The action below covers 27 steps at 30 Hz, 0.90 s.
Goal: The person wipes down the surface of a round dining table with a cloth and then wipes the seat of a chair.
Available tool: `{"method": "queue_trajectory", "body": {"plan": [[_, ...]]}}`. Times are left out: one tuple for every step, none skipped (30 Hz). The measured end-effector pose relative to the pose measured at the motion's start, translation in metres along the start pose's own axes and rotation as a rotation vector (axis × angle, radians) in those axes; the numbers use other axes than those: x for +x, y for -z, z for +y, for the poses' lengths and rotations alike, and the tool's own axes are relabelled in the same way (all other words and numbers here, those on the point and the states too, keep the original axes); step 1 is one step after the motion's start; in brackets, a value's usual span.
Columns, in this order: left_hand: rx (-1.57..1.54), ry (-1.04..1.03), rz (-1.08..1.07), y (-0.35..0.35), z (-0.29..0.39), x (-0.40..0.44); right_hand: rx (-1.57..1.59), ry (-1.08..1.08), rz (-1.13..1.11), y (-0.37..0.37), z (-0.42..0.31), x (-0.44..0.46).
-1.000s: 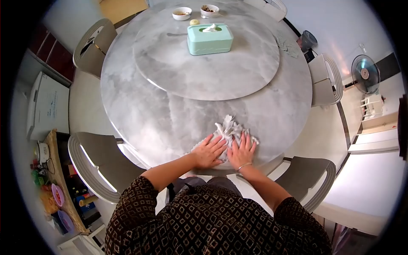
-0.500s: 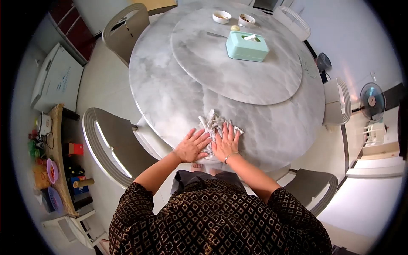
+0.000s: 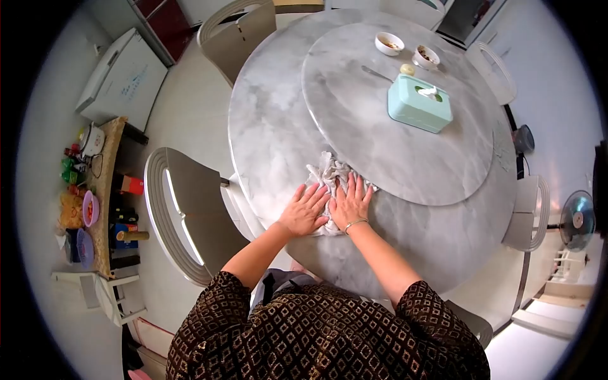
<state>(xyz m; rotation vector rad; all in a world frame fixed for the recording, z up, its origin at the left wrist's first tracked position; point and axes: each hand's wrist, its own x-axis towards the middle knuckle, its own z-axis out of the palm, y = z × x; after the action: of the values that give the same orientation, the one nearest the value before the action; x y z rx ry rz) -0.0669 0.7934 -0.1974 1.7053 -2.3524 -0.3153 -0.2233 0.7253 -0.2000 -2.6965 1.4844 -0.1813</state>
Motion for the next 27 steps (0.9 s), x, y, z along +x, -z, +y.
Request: {"method": "queue_trajectory", "body": {"plan": [[-0.027,0.020,-0.002,0.000,-0.001,0.001,-0.001,-0.021,0.009,0.000,-0.002,0.003],[-0.054,0.036,-0.007,0.001,-0.002,0.001,0.004,-0.022,-0.004,0.000,-0.003,0.005],[-0.048,0.043,-0.019,0.001,-0.003,-0.001,0.018,-0.020,-0.009,0.000,-0.006,0.006],[-0.050,0.075,-0.003,0.001,-0.004,0.000,0.021,-0.035,-0.031,0.001,-0.007,0.009],[-0.055,0.103,0.017,0.002,-0.006,0.001,0.019,-0.051,-0.051,0.003,-0.008,0.013],[-0.077,0.157,-0.006,0.004,-0.010,0.002,-0.004,-0.065,-0.108,0.007,-0.012,0.018],[-0.081,0.157,0.000,0.007,-0.016,0.004,-0.011,-0.063,-0.107,0.006,-0.014,0.023],[-0.058,0.173,0.003,0.011,-0.027,0.006,0.002,-0.080,-0.099,0.003,-0.018,0.032],[-0.032,0.190,0.004,0.017,-0.037,0.009,0.017,-0.096,-0.090,0.003,-0.025,0.043],[-0.006,0.210,-0.012,0.021,-0.048,0.013,-0.003,-0.102,-0.143,0.005,-0.030,0.055],[-0.006,0.209,-0.012,0.023,-0.061,0.017,-0.003,-0.103,-0.142,0.001,-0.037,0.067],[0.004,0.216,-0.001,0.025,-0.074,0.021,0.020,-0.125,-0.155,-0.001,-0.044,0.079],[0.012,0.221,0.012,0.028,-0.087,0.026,0.041,-0.147,-0.166,-0.004,-0.050,0.091],[0.005,0.237,0.014,0.029,-0.101,0.031,0.030,-0.149,-0.141,-0.007,-0.058,0.103],[-0.004,0.240,0.016,0.032,-0.116,0.036,0.021,-0.146,-0.146,-0.010,-0.064,0.118],[0.005,0.254,0.047,0.035,-0.132,0.041,0.045,-0.168,-0.126,-0.013,-0.071,0.134],[0.016,0.269,0.079,0.037,-0.148,0.047,0.070,-0.187,-0.104,-0.017,-0.078,0.151],[0.009,0.298,0.094,0.041,-0.159,0.053,0.100,-0.246,-0.142,-0.011,-0.086,0.165],[0.003,0.307,0.096,0.048,-0.173,0.060,0.095,-0.238,-0.148,-0.011,-0.094,0.180],[0.016,0.318,0.093,0.054,-0.186,0.067,0.090,-0.286,-0.117,-0.013,-0.101,0.193],[0.025,0.330,0.087,0.059,-0.198,0.073,0.084,-0.335,-0.091,-0.016,-0.107,0.205],[0.024,0.324,0.114,0.062,-0.209,0.078,0.086,-0.316,-0.078,-0.020,-0.109,0.216],[0.012,0.333,0.112,0.063,-0.218,0.084,0.078,-0.310,-0.089,-0.024,-0.111,0.229],[0.031,0.358,0.136,0.064,-0.227,0.089,0.039,-0.270,-0.062,-0.028,-0.114,0.243],[0.049,0.384,0.157,0.064,-0.235,0.094,0.001,-0.231,-0.038,-0.033,-0.114,0.255],[0.067,0.415,0.179,0.063,-0.244,0.100,0.003,-0.200,-0.050,-0.038,-0.115,0.271],[0.060,0.422,0.180,0.064,-0.254,0.104,-0.003,-0.195,-0.055,-0.042,-0.117,0.287]]}}
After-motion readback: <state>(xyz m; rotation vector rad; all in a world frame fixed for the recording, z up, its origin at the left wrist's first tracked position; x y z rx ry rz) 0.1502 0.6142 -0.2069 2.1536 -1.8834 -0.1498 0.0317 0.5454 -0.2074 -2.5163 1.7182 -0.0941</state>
